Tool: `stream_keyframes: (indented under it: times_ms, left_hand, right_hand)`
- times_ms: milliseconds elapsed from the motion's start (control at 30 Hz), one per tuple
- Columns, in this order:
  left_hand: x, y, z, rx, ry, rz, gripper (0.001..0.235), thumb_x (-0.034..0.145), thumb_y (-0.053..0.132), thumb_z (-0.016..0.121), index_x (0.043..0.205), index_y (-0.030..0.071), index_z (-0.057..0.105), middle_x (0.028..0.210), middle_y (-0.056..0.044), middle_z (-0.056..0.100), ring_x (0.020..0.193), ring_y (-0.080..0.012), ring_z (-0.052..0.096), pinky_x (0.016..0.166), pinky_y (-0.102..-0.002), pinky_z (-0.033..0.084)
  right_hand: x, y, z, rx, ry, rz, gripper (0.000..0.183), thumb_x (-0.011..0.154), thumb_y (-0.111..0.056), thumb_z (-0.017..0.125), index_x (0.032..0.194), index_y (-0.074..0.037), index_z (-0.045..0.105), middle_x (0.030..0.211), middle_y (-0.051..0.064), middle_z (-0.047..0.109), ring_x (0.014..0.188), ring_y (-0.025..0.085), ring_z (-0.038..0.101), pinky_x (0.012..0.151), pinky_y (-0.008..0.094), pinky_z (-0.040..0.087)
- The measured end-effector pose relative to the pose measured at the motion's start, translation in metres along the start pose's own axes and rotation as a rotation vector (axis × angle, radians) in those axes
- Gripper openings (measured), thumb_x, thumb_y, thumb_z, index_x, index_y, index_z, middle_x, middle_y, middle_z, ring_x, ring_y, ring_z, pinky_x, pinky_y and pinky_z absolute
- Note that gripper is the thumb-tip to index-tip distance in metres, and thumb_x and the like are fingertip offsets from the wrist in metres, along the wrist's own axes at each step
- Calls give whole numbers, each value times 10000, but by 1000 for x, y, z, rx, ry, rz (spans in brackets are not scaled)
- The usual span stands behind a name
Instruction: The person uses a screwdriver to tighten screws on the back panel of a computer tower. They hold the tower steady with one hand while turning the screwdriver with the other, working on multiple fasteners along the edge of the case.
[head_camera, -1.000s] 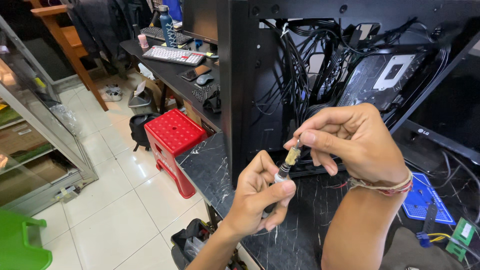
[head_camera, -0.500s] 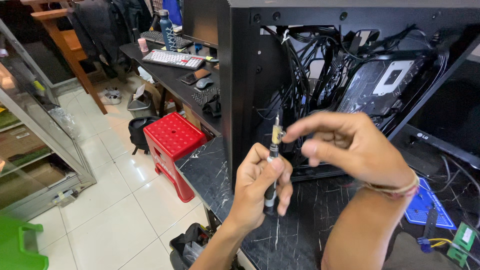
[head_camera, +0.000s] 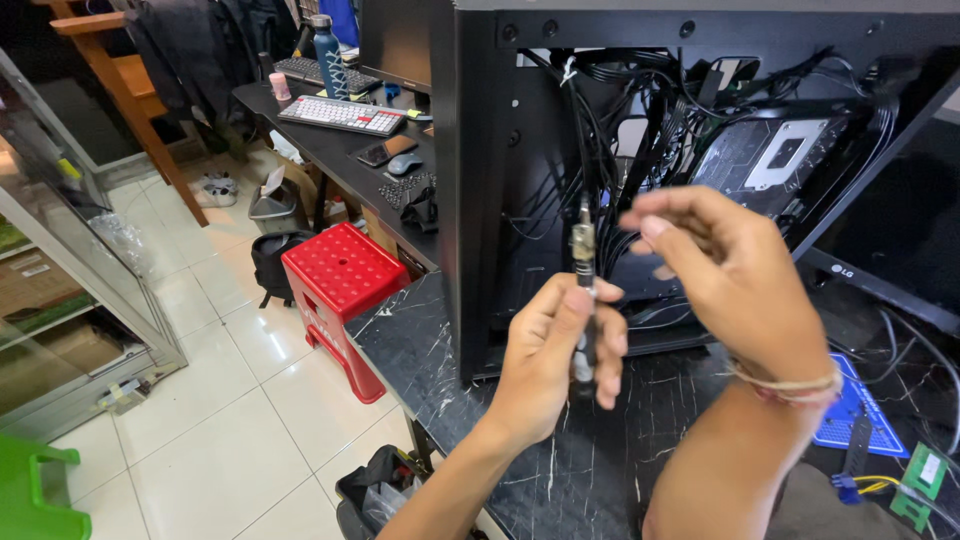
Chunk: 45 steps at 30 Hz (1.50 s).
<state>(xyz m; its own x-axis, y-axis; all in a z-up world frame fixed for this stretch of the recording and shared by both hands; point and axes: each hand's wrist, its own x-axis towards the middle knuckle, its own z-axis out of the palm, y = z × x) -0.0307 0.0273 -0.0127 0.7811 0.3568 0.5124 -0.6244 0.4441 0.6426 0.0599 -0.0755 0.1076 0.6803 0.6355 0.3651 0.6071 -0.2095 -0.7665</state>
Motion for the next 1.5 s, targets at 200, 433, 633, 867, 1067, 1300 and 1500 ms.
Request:
stream_keyframes:
  times_ms: [200, 433, 633, 867, 1067, 1300, 1500]
  left_hand:
    - [2, 16, 0, 22, 74, -54, 329, 1109, 309, 457, 1096, -7, 549, 693, -88, 556, 395, -139, 499, 283, -252, 385]
    - [0, 29, -3, 81, 2, -67, 326, 1122, 309, 418, 1083, 20, 566, 706, -82, 576, 362, -156, 493, 276, -221, 295]
    - [2, 29, -8, 96, -19, -94, 337, 1116, 310, 424, 1101, -6, 541, 687, -98, 549, 358, -152, 482, 288, -231, 321]
    - [7, 24, -13, 82, 9, -126, 343, 1115, 293, 429, 1106, -33, 531, 681, -121, 536, 359, -162, 472, 274, -245, 350]
    - [15, 20, -17, 78, 10, -138, 346, 1113, 299, 435, 1109, -31, 535, 674, -115, 533, 358, -160, 473, 270, -248, 354]
    - [24, 18, -23, 74, -6, -136, 346, 1116, 297, 432, 1113, -34, 532, 679, -121, 535, 360, -169, 473, 280, -251, 347]
    - [26, 14, -29, 60, 1, -148, 349, 1114, 309, 438, 1122, -25, 537, 688, -118, 536, 365, -163, 475, 286, -243, 334]
  right_hand:
    - [30, 32, 22, 151, -200, -101, 669, 984, -242, 508, 1559, 18, 285, 1544, 343, 372, 783, 246, 814, 523, 288, 623]
    - [50, 29, 42, 560, -234, 215, 1040, 900, -495, 569, 1617, -73, -55, 1521, 283, 482, 511, 190, 661, 441, 261, 473]
    - [53, 25, 44, 454, -215, 125, 1043, 897, -418, 602, 1589, 48, -24, 1264, 294, 623, 406, 131, 560, 440, 239, 417]
    - [56, 13, 55, 319, -9, 81, 369, 1018, -448, 500, 1004, -79, 490, 460, 25, 382, 270, 156, 459, 299, 258, 307]
    - [60, 12, 50, 530, -37, 180, 454, 1034, -515, 400, 842, -106, 359, 684, -8, 262, 298, 142, 393, 274, 230, 201]
    - [61, 10, 37, 488, -184, 272, 453, 978, -551, 470, 935, -107, 393, 574, -27, 247, 340, 101, 318, 315, 239, 207]
    - [63, 12, 45, 311, -119, 97, 315, 1028, -313, 590, 894, -51, 480, 368, 57, 359, 272, 156, 383, 294, 294, 307]
